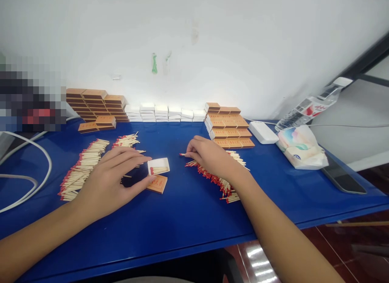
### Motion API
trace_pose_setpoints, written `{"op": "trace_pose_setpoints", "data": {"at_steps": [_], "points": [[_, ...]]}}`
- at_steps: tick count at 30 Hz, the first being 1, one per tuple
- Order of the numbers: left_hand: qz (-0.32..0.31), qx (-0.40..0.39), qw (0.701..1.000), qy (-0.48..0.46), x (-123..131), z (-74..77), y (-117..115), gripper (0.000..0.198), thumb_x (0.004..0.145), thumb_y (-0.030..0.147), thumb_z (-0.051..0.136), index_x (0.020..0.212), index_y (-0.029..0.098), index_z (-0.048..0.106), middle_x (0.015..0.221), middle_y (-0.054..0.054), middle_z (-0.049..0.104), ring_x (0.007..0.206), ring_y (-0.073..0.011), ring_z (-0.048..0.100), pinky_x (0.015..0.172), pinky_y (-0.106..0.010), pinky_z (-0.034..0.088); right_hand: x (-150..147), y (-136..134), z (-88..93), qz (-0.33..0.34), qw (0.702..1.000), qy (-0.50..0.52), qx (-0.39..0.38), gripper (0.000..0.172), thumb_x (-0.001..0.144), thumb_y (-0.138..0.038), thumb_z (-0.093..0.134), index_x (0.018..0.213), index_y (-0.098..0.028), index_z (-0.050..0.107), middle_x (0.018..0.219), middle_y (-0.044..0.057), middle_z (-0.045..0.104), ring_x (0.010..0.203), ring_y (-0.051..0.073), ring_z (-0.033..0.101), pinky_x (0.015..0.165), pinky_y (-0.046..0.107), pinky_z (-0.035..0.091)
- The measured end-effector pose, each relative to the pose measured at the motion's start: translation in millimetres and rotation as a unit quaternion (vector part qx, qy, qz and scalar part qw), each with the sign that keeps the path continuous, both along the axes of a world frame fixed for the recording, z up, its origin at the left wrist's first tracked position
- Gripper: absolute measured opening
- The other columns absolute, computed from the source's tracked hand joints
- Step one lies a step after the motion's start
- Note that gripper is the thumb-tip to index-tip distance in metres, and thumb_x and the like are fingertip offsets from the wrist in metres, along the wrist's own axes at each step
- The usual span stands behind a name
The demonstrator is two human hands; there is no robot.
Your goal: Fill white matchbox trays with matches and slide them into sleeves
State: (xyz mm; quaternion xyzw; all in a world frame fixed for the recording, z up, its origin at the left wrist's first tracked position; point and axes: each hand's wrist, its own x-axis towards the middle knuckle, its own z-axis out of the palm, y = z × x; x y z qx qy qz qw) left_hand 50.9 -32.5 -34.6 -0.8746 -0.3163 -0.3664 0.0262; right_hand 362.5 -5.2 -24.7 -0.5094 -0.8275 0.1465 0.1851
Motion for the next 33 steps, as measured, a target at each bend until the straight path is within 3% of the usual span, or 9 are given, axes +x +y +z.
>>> {"op": "trace_pose_setpoints", "data": {"at_steps": [8, 17, 20, 24, 28, 33], "points": [[-0.012, 0.000, 1.000, -0.003, 3, 2.9, -1, 0.021, 0.099, 0.028, 0.077, 0.118, 0.020, 0.072, 0.110, -0.007, 0.081, 0.108, -0.0288, 0.070, 0.101, -0.049, 0.060, -41, -25, 22.6, 0.040, 0.994, 0.096, 0.032, 0.012, 0.109, -0.031, 0.063, 0.100, -0.024, 0.068, 0.100, 0.005, 0.065, 0.082, 0.020, 0.060, 0.072, 0.033, 0.046], [-0.015, -0.001, 1.000, 0.002, 3, 3.2, -2, 0.021, 0.099, 0.028, 0.078, 0.118, 0.018, 0.072, 0.112, -0.008, 0.081, 0.110, -0.0292, 0.069, 0.102, -0.050, 0.060, -57, -32, 18.6, 0.074, 0.995, 0.066, 0.019, 0.008, 0.109, -0.024, 0.062, 0.103, -0.023, 0.067, 0.109, 0.005, 0.067, 0.084, 0.017, 0.063, 0.075, 0.031, 0.047], [-0.014, 0.001, 1.000, 0.001, 3, 3.2, -1, 0.019, 0.100, 0.027, 0.077, 0.117, 0.018, 0.072, 0.112, -0.008, 0.081, 0.110, -0.0286, 0.069, 0.102, -0.049, 0.060, -47, -28, 22.1, 0.065, 0.994, 0.081, 0.037, 0.012, 0.109, -0.029, 0.064, 0.101, -0.023, 0.070, 0.105, 0.005, 0.066, 0.081, 0.017, 0.061, 0.073, 0.031, 0.046], [-0.004, -0.002, 1.000, -0.005, 2, 2.4, -1, 0.020, 0.101, 0.029, 0.077, 0.118, 0.020, 0.072, 0.113, -0.008, 0.081, 0.110, -0.0286, 0.069, 0.101, -0.050, 0.060, -10, -15, 24.5, 0.005, 0.995, 0.057, 0.079, 0.014, 0.106, -0.034, 0.067, 0.101, -0.024, 0.075, 0.092, 0.005, 0.066, 0.077, 0.019, 0.058, 0.071, 0.033, 0.045], [-0.003, -0.003, 1.000, -0.002, 1, 2.2, -1, 0.019, 0.101, 0.029, 0.076, 0.117, 0.021, 0.073, 0.113, -0.008, 0.081, 0.110, -0.0289, 0.070, 0.101, -0.050, 0.061, 26, -1, 21.1, -0.017, 1.000, 0.018, 0.007, 0.022, 0.101, -0.046, 0.072, 0.096, -0.025, 0.079, 0.089, 0.006, 0.069, 0.076, 0.020, 0.059, 0.068, 0.034, 0.046], [-0.005, -0.004, 1.000, 0.002, 0, 2.0, -2, 0.021, 0.101, 0.029, 0.077, 0.119, 0.019, 0.072, 0.114, -0.009, 0.081, 0.112, -0.0294, 0.069, 0.102, -0.051, 0.060, 31, -2, 22.2, 0.011, 0.997, 0.012, -0.072, 0.030, 0.099, -0.056, 0.073, 0.100, -0.027, 0.082, 0.090, 0.005, 0.074, 0.079, 0.021, 0.062, 0.069, 0.035, 0.048]]}}
